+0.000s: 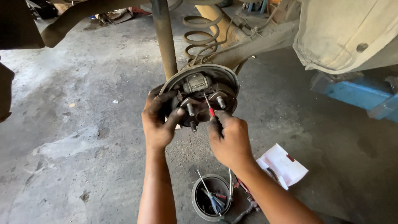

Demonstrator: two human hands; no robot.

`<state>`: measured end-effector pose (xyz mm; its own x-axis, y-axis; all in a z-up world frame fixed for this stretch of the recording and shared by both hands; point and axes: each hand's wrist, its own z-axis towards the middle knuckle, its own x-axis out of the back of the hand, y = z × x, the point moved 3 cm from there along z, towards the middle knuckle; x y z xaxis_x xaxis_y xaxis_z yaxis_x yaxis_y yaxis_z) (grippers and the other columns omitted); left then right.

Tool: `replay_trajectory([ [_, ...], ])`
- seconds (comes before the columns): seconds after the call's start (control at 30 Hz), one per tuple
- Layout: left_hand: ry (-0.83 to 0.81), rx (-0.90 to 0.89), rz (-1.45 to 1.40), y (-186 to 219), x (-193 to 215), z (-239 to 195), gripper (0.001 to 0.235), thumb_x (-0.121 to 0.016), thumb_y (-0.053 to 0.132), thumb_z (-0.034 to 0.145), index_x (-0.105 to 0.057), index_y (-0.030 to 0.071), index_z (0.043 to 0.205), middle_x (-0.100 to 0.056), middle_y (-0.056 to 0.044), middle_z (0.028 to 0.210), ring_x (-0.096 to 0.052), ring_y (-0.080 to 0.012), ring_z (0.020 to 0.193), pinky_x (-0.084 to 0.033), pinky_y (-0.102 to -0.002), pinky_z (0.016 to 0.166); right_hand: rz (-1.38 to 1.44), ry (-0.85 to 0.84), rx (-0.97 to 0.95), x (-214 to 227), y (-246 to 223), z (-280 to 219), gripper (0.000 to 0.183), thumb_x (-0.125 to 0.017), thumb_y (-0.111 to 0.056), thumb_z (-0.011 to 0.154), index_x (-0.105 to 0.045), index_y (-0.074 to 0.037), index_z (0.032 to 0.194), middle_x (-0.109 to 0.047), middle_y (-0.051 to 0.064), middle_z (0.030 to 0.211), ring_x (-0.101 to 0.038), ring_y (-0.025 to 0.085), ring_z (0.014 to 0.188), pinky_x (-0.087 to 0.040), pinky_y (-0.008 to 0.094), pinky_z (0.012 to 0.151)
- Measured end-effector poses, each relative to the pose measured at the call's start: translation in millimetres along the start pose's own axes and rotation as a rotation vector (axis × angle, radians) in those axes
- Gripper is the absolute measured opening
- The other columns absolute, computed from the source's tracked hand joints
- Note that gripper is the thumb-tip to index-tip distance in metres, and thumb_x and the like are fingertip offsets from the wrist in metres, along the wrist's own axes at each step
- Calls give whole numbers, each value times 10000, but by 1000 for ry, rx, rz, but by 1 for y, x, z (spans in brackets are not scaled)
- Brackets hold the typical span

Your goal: The person works on a vehicle's drum brake assembly using pliers to adjust components and a screwdriver to manipulate the brake shoes and springs. The person rotates the brake drum and adjusts the internal mechanism throughout the process.

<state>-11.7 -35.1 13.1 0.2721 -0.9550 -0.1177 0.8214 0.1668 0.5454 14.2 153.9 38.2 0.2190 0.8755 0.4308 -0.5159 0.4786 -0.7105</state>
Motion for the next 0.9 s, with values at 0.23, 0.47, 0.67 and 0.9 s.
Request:
replay_trajectory([
  [0.23,137,5,177,-12,-7,1,456,-909,284,778,-661,-25,1004,-620,-233,1065,-669,-449,1075,-515,-507,968,8,-31,-21,10,-11,-5,178,-628,-22,854,-770,75,899,-663,274,584,-656,332,467,-434,379,372],
  [0.47,91,45,168,-9,-2,3,448,-904,288,785,-667,-4,1028,-627,-217,1091,-652,-416,1101,-490,-485,989,-99,-145,-62,15,11,21,201,-653,-113,859,-796,12,925,-684,249,642,-717,379,598,-472,419,463],
  [0.67,36,45,176,-1,3,4,303,-819,195,868,-681,-10,1044,-627,-238,1145,-637,-451,1158,-486,-500,1020,-169,-155,-50,8,-5,11,192,-641,-110,876,-798,-2,902,-689,221,617,-722,392,595,-468,420,434],
  [0.9,32,74,94,-3,4,-1,286,-780,147,885,-659,-43,1060,-614,-268,1204,-619,-455,1222,-479,-521,1059,-351,-180,-27,-33,-42,21,287,-531,-130,951,-721,75,886,-701,302,680,-739,472,668,-590,518,533],
])
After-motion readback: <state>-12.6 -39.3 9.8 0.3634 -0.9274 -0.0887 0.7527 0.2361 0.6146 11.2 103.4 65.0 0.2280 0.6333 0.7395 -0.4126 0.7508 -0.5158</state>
